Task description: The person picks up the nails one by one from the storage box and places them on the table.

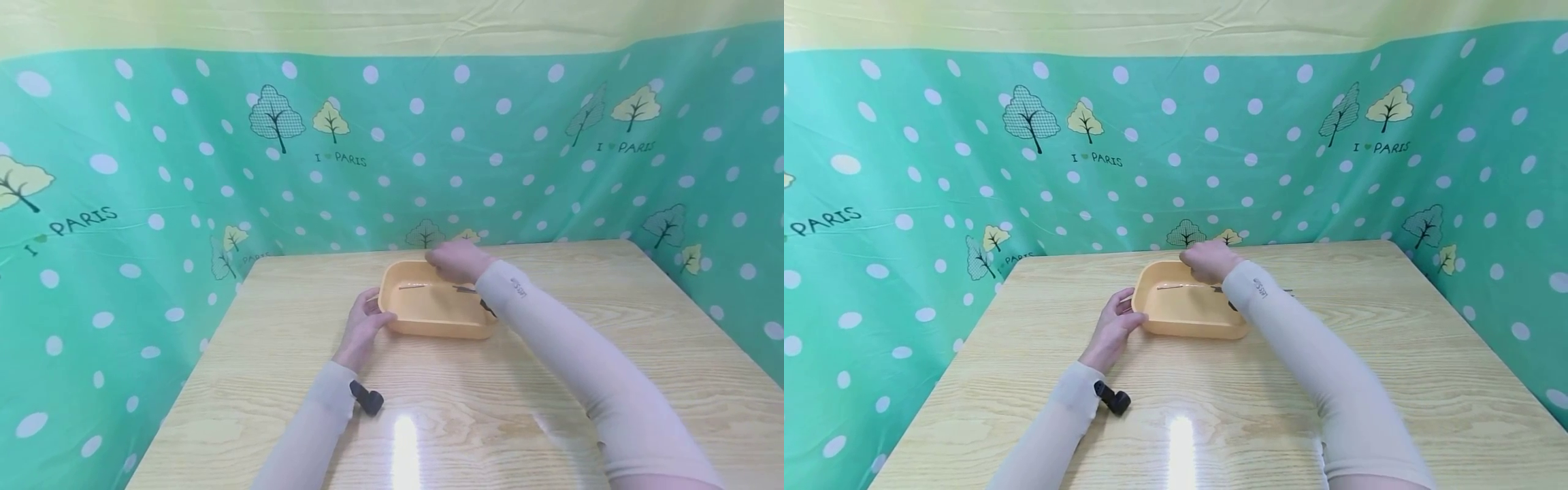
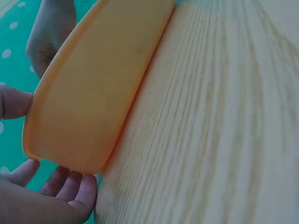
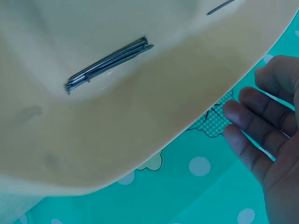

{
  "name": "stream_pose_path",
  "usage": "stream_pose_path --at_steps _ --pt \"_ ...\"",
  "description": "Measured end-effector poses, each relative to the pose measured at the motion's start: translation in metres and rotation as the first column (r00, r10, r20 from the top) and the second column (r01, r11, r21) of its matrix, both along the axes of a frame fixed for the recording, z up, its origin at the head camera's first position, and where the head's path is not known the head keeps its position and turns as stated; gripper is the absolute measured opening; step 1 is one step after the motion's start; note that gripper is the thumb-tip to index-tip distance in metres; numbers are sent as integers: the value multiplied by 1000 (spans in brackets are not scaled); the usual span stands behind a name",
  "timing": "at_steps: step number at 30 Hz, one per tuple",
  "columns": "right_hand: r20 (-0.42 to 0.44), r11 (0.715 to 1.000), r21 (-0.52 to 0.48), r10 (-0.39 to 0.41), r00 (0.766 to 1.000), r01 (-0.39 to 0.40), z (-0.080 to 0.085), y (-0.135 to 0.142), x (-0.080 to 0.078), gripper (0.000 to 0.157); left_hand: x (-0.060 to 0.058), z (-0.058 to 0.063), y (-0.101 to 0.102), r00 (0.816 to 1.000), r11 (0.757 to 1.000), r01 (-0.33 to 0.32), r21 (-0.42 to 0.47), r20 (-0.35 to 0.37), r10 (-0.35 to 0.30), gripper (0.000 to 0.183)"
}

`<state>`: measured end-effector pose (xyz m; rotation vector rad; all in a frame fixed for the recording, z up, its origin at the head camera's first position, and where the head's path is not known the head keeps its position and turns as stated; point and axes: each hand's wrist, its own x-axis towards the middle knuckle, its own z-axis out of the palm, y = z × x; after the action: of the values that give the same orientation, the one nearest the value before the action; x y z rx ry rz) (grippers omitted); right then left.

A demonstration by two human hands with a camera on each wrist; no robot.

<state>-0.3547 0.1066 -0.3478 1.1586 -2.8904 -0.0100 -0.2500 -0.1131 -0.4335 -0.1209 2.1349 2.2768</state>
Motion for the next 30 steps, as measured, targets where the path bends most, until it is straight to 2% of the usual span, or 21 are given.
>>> stream_pose_path --at_steps 8,11,13,16,22,25,27,30 --pt "75 999 -35 -11 997 14 -6 -12 -3 16 -1 -1 -2 1000 1000 17 5 -1 -17 74" --pt "75 1000 -17 -14 997 16 -12 -17 -6 17 -1 -1 -3 999 999 34 18 -1 -34 76" --pt "72 1000 3 -16 997 16 -15 -20 -9 18 3 5 -3 999 999 50 15 -1 -50 77" --pt "60 999 38 -16 998 14 -21 -23 -13 17 1 6 -3 998 998 67 15 3 -67 78" --pt "21 996 85 3 1000 -5 -29 -29 -15 10 -3 -1 -2 999 999 39 8 1 -39 76" --pt "78 999 45 -26 997 23 -30 -33 -13 6 -2 0 -1 1000 1000 21 2 -3 -21 73" --pt "192 994 -32 -101 976 109 -32 -36 -12 13 -1 0 -1 1000 1000 16 1 -8 -15 73" --pt "399 944 -149 -215 891 295 -36 -41 -11 28 -1 1 -1 1000 1000 12 -1 -13 -12 73"
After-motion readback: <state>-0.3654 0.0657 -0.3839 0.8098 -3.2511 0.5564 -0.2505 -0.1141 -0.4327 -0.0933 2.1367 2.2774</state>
